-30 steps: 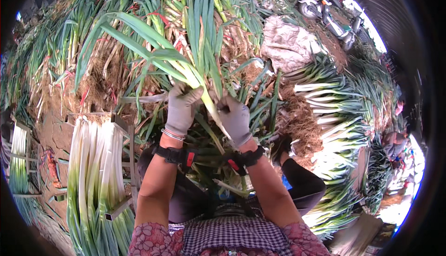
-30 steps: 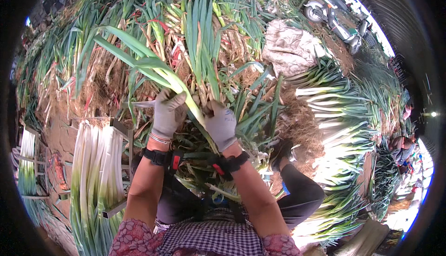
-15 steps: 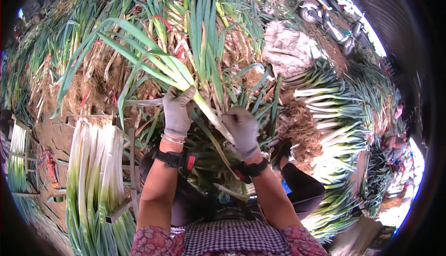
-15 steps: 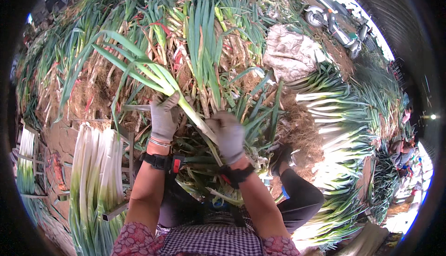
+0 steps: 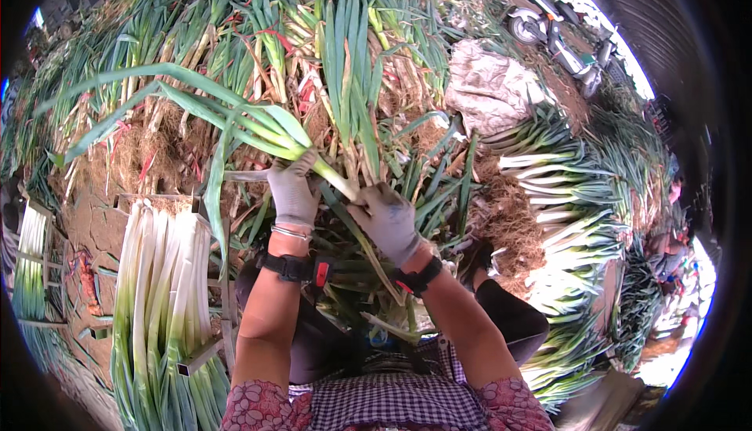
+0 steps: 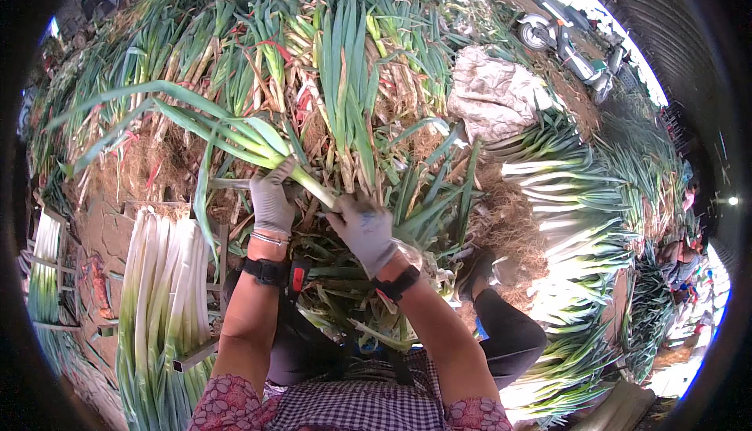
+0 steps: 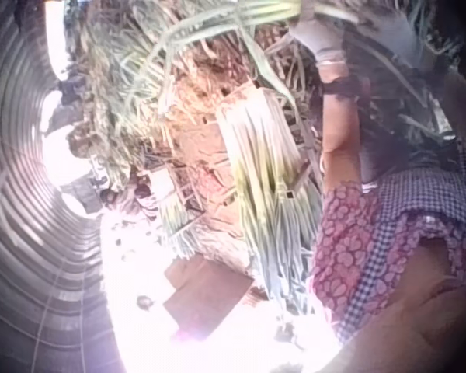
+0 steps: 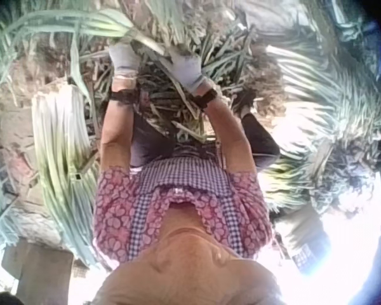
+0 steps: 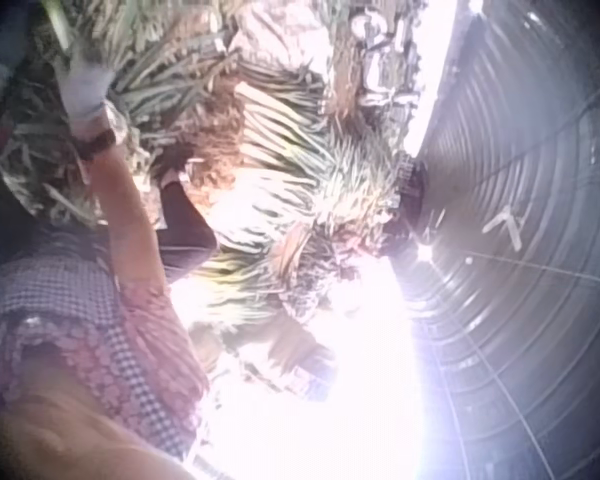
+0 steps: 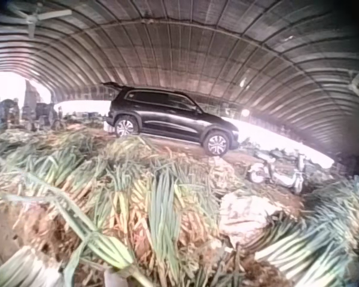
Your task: The person peels the outer layers from individual leeks by hand and places the cleaned leeks onto a pile. They repeat this process, picking up leeks from a large pile and cleaning them one by one.
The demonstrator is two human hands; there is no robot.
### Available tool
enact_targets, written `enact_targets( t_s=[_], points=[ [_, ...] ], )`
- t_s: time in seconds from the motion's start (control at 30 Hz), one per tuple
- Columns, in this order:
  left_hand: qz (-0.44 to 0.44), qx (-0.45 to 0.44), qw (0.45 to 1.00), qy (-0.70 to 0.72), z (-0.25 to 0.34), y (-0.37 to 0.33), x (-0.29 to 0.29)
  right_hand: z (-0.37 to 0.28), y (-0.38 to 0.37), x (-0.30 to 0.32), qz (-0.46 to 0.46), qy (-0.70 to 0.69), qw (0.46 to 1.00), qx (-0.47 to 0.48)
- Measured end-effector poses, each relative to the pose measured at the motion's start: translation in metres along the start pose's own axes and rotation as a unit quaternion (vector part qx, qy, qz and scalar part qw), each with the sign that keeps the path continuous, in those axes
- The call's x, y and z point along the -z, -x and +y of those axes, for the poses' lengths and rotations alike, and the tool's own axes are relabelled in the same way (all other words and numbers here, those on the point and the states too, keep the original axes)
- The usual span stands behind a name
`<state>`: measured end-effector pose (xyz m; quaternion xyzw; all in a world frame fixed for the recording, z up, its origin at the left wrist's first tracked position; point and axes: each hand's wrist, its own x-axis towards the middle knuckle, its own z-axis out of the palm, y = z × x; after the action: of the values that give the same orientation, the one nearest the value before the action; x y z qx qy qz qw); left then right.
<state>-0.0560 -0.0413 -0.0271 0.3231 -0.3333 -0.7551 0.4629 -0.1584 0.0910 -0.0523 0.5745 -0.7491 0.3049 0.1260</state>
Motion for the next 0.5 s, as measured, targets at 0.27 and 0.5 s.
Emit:
enact_targets(
  t_s=[0.27, 0.5],
  points=[
    [0.035, -0.042, 0.999, -0.004, 0.007, -0.006, 0.008, 0.031, 0.000, 0.049, 0.084, -0.075, 0.985, -0.127],
    [-0.041, -0.001, 0.999, 0.018, 0.004, 0.012, -0.003, -0.017, -0.019, 0.004, 0.043, -0.071, 0.993, -0.080]
  ],
)
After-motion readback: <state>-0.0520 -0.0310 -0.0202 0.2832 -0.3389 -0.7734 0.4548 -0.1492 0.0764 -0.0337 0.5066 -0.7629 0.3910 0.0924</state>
